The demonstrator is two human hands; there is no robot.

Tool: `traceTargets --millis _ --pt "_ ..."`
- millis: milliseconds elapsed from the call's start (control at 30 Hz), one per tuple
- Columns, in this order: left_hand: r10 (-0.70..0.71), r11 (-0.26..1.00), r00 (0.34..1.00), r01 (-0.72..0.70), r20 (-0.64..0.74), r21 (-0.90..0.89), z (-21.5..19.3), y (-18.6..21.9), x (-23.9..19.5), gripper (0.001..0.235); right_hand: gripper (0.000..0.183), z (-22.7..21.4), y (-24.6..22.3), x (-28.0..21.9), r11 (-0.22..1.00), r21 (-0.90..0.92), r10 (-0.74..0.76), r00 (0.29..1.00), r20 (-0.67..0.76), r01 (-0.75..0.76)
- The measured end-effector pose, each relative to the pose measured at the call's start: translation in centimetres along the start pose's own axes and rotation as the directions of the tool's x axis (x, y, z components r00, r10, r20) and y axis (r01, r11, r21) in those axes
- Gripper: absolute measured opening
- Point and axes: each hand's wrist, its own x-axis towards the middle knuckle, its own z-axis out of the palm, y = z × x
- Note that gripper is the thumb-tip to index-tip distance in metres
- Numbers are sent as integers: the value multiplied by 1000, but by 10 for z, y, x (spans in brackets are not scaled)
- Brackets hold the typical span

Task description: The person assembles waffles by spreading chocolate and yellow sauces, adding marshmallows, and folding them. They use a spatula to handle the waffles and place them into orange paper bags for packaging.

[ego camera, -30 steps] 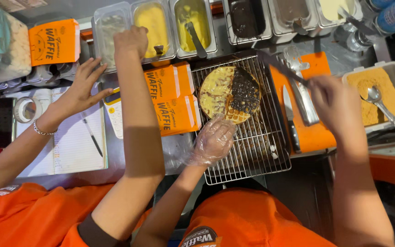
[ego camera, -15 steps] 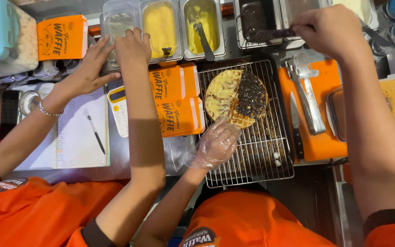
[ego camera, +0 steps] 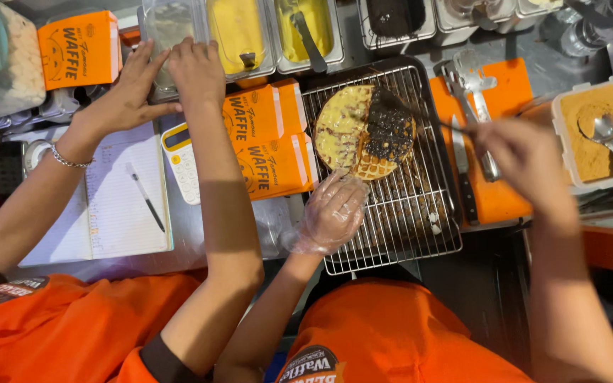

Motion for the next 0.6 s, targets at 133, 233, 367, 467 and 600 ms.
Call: traceTargets --millis 133,233,367,467,600 --pt "-19 1000 998 19 57 -12 -4 2 -4 28 36 40 1 -53 943 -172 -276 959 72 284" --pt "10 999 995 -6 95 -45 -5 -2 -3 32 42 49 11 -65 910 -291 -295 954 48 296" --pt "-29 998 987 37 156 -42 1 -1 -7 40 49 61 26 -48 911 -306 -289 957 6 277" --pt "-28 999 988 32 150 -27 7 -4 -9 41 51 65 21 -57 896 -311 -305 948 89 317" --pt "-29 997 994 36 107 -67 4 -2 -14 31 55 64 9 -76 854 -362 -336 928 163 373"
